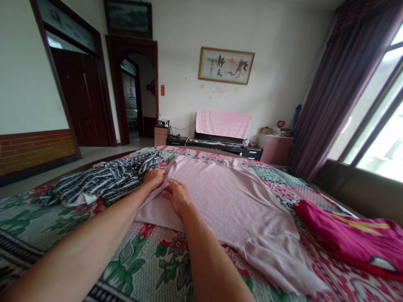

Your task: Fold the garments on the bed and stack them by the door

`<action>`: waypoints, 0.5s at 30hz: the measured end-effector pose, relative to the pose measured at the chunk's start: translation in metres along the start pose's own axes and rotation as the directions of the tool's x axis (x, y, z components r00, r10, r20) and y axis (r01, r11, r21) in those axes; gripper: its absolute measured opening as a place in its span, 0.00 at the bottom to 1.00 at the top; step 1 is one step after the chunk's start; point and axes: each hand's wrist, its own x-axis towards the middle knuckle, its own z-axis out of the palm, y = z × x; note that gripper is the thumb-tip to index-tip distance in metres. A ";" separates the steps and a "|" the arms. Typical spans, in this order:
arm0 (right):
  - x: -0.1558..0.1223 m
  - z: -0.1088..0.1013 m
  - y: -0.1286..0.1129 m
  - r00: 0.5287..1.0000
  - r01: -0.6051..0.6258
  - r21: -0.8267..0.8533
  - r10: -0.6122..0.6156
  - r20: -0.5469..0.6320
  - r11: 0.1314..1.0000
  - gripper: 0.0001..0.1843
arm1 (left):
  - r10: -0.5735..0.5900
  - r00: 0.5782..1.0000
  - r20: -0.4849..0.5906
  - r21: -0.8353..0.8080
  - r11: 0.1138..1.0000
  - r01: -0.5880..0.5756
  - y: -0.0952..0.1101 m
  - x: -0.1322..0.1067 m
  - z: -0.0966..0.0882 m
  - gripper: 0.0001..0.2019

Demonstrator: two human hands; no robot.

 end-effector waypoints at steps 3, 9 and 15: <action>0.001 0.000 0.000 1.000 0.000 0.001 0.000 -0.002 1.000 0.05 | 0.016 1.000 0.010 -0.015 1.000 -0.016 -0.001 0.001 0.000 0.20; 0.000 0.001 0.000 1.000 0.002 -0.049 -0.001 0.017 0.999 0.07 | -0.009 1.000 -0.003 -0.073 0.997 0.009 -0.002 0.003 0.000 0.19; -0.006 0.003 -0.001 0.990 0.004 -0.220 0.028 0.141 0.975 0.19 | -0.094 0.996 -0.001 -0.171 0.981 0.092 -0.012 0.010 -0.011 0.19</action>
